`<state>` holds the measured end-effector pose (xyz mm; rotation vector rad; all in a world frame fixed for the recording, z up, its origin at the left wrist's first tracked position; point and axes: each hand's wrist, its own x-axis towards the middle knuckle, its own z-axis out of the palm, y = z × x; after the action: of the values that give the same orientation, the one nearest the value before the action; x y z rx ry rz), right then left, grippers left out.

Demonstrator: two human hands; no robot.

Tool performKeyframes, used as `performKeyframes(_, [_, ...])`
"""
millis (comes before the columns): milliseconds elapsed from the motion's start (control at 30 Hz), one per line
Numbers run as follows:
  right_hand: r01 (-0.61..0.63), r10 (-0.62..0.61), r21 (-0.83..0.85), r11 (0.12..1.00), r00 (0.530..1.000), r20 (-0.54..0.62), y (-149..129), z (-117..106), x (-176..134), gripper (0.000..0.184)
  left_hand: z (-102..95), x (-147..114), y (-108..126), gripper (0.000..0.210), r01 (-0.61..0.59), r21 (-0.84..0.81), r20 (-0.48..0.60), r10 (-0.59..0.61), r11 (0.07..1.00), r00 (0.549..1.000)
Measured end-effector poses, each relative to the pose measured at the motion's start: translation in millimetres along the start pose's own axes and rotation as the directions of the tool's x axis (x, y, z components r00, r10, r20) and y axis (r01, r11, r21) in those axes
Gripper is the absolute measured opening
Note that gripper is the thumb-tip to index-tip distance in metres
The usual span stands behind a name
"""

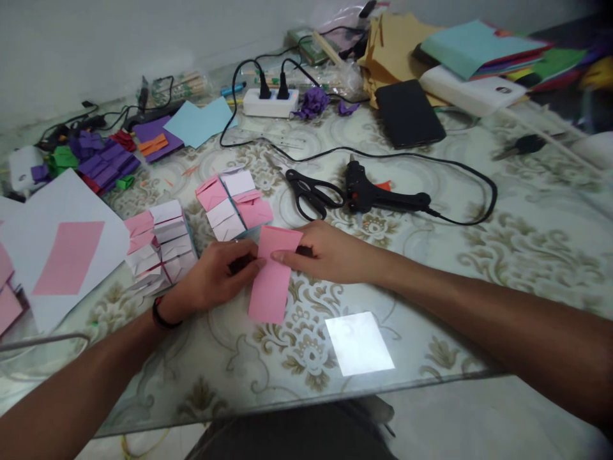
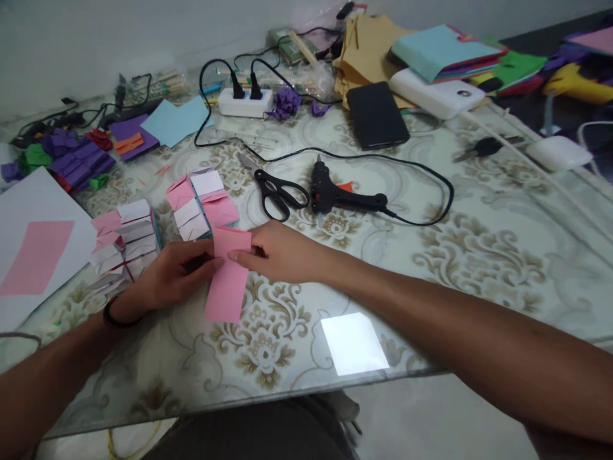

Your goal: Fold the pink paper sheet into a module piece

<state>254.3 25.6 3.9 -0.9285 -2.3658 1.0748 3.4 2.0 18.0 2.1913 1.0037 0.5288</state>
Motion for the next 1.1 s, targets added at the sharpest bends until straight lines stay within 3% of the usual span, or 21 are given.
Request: performKeyframes(1100, [0.000,0.000,-0.007,1.000,1.000,0.009,-3.0,-3.4,-3.5,0.048,0.6,2.8,0.9,0.026,0.018,-0.023,0.012,-0.018,1.000,1.000])
